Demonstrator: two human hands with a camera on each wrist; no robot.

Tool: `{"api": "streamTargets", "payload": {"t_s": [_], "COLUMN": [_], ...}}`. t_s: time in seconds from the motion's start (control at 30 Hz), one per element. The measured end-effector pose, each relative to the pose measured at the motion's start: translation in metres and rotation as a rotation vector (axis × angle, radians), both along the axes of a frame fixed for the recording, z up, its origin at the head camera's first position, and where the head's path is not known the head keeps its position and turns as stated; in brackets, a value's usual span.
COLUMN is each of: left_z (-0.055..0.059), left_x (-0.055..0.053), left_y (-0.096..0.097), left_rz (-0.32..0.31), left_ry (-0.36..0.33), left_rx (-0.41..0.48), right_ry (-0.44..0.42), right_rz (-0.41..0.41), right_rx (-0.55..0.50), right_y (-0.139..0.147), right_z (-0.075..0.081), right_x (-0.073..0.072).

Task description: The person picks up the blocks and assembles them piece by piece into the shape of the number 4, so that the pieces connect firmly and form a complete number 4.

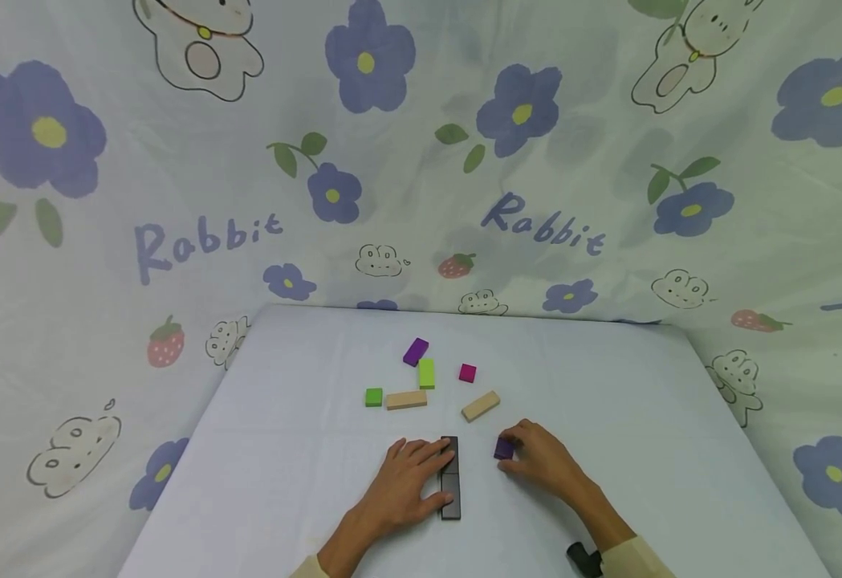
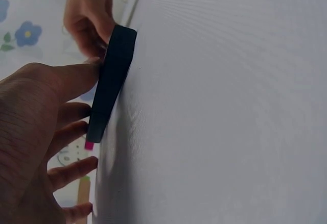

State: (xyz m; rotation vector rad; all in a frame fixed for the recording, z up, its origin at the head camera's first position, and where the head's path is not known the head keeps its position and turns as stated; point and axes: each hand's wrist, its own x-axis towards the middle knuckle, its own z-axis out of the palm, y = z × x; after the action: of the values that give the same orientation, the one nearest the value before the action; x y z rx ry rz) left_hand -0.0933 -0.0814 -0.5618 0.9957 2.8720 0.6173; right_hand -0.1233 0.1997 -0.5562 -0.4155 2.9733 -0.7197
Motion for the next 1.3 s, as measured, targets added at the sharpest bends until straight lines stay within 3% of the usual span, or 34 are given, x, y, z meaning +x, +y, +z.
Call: {"api": "streamTargets", "payload": {"t_s": [0.57, 0.77, 1.3], "left_z": [-0.005, -0.006, -0.001], "left_x": [-0.002, -0.002, 0.000], "left_y": [-0.001, -0.002, -0.002], "left_rz": [-0.002, -0.009, 0.000], "left_ry": [0.018, 0.037, 0.003], "left_rx": [0.012, 0.018, -0.001], "right_ry": [0.009, 0.033, 0.110], "right_rz": [-0.037, -0.044, -0.019], "right_rx": [-0.085, -0.057, 0.008], "right_y": [0.004, 0.003, -0.008], "right_z": [-0.001, -0.001, 0.016], "right_x": [0.007, 0.005, -0.007]}}
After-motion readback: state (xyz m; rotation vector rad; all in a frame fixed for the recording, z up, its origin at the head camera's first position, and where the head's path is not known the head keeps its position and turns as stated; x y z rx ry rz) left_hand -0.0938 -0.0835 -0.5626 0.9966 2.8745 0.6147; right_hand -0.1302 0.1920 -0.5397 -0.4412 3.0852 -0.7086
